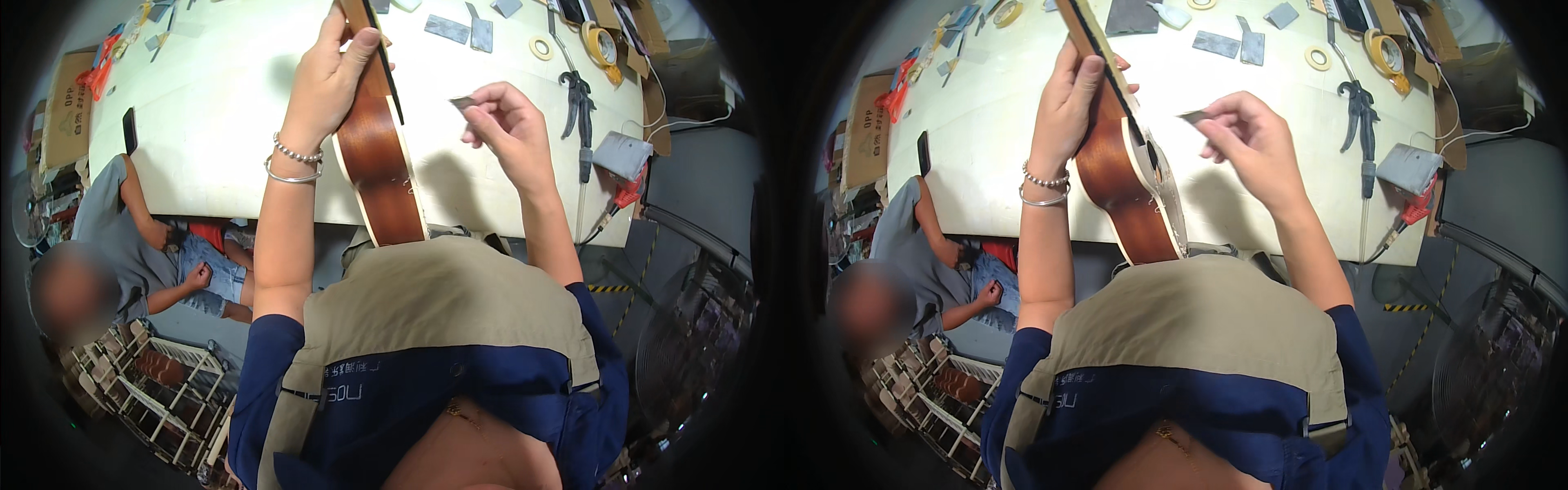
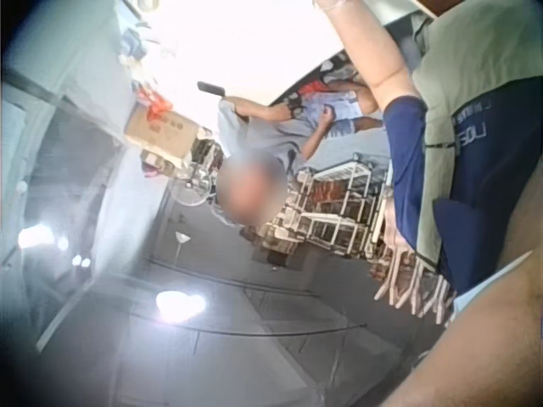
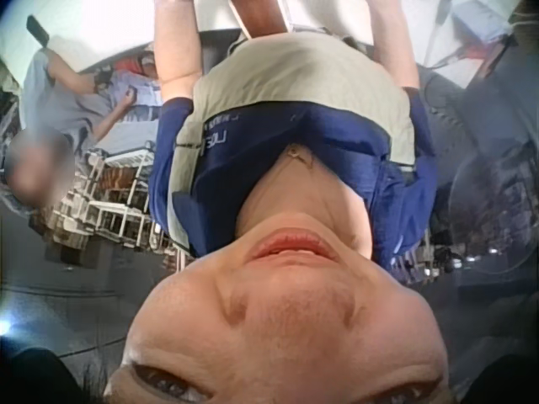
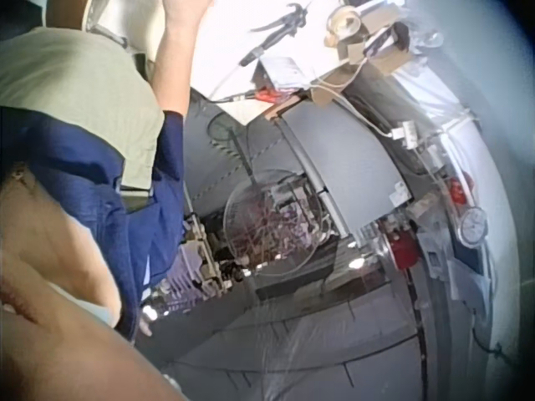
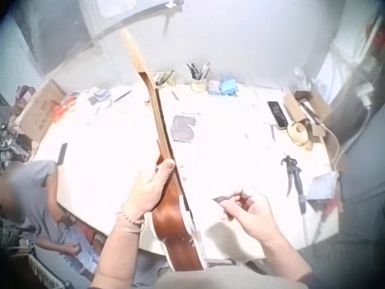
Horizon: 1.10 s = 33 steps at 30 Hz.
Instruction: The person scrapes the edges of a wooden guitar body with a small metal tool, working around the soundhole and along the sides. The person rotates the guitar to access different areas and continues scraping the edges. The person then wipes the guitar body with a cloth.
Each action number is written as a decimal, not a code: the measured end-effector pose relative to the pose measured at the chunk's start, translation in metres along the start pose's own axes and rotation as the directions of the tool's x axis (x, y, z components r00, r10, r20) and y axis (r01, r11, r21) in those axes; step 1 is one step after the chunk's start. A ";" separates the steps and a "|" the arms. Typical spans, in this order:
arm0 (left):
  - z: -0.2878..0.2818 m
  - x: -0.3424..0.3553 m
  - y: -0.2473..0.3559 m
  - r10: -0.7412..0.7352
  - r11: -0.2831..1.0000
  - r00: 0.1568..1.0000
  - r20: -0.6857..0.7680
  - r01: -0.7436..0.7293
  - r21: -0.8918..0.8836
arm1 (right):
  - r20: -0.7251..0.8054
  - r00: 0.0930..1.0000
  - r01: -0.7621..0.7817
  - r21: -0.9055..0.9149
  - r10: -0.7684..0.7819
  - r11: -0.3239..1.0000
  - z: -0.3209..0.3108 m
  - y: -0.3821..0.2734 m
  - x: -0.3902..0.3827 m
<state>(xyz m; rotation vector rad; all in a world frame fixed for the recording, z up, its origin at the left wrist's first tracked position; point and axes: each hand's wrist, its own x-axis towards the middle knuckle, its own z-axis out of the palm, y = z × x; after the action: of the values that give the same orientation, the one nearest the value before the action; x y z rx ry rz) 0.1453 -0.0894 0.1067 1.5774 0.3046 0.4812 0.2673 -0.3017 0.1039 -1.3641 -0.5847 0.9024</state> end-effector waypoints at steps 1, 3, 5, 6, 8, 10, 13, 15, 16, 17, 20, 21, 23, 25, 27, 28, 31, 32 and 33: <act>-0.002 -0.001 -0.003 -0.008 0.999 1.000 -0.014 0.007 -0.049 | 0.032 0.999 0.032 0.027 -0.032 0.999 0.009 -0.007 0.003; 0.002 -0.004 -0.004 -0.019 0.989 0.998 -0.057 0.011 -0.144 | 0.068 0.998 0.023 -0.062 -0.019 0.998 0.025 -0.017 0.009; 0.005 -0.005 0.000 -0.041 0.988 0.997 -0.072 0.030 -0.150 | 0.080 0.996 0.044 -0.227 -0.027 0.973 0.036 -0.020 0.017; 0.006 -0.006 0.002 -0.050 0.988 0.995 -0.081 0.037 -0.153 | 0.080 0.995 0.074 -0.261 -0.055 0.962 0.038 -0.018 0.021; 0.008 -0.006 0.004 -0.049 0.987 0.996 -0.078 0.036 -0.158 | 0.085 0.990 0.137 -0.326 -0.115 0.935 0.040 -0.015 0.027; 0.008 -0.005 0.005 -0.041 0.990 0.997 -0.071 0.031 -0.141 | 0.113 0.976 0.215 -0.376 -0.186 0.901 0.041 -0.015 0.031; 0.009 -0.005 0.006 -0.060 0.990 0.995 -0.078 0.049 -0.135 | 0.177 0.933 0.360 -0.459 -0.314 0.812 0.039 -0.018 0.030; 0.010 -0.007 0.007 -0.042 0.992 0.994 -0.105 0.028 -0.125 | 0.262 0.928 0.357 -0.432 -0.264 0.828 0.032 -0.031 0.023; 0.011 -0.008 0.007 -0.033 0.993 0.992 -0.118 0.019 -0.119 | 0.274 0.933 0.329 -0.382 -0.235 0.863 0.028 -0.035 0.020; 0.012 -0.008 0.009 -0.020 0.989 0.993 -0.112 0.004 -0.146 | 0.285 0.937 0.297 -0.335 -0.204 0.894 0.024 -0.037 0.016; 0.023 -0.014 0.021 -0.023 0.989 0.994 -0.104 0.008 -0.149 | 0.211 0.963 0.241 -0.384 -0.169 0.891 0.019 -0.043 0.020; 0.026 -0.014 0.022 -0.003 0.990 0.996 -0.090 -0.010 -0.144 | 0.219 0.962 0.238 -0.374 -0.164 0.896 0.020 -0.042 0.022; 0.034 -0.014 0.024 0.039 0.991 0.995 -0.096 -0.051 -0.123 | 0.218 0.953 0.286 -0.408 -0.211 0.867 0.022 -0.041 0.022; 0.034 -0.013 0.022 0.047 0.989 0.997 -0.060 -0.055 -0.137 | 0.211 0.927 0.375 -0.495 -0.310 0.783 0.023 -0.039 0.020; 0.033 -0.012 0.020 0.054 0.989 0.997 -0.051 -0.060 -0.133 | 0.273 0.885 0.463 -0.585 -0.377 0.666 0.021 -0.042 0.017; 0.034 -0.012 0.020 0.057 0.989 0.997 -0.046 -0.063 -0.133 | 0.307 0.862 0.502 -0.623 -0.403 0.599 0.020 -0.044 0.016; 0.038 -0.015 0.023 0.076 0.990 0.995 -0.059 -0.082 -0.116 | 0.513 0.811 0.521 -0.415 -0.280 0.746 0.001 -0.055 0.013; 0.040 -0.015 0.023 0.076 0.989 0.995 -0.069 -0.084 -0.118 | 0.455 0.860 0.443 -0.444 -0.230 0.779 -0.001 -0.059 0.011; 0.041 -0.015 0.022 0.077 0.989 0.994 -0.079 -0.086 -0.121 | 0.393 0.902 0.362 -0.468 -0.177 0.807 -0.001 -0.063 0.006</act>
<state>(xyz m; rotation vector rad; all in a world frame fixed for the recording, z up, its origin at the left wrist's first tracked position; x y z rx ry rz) 0.1501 -0.1341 0.1265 1.4567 0.2624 0.6124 0.2841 -0.2948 0.1642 -1.5689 -1.3443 0.7599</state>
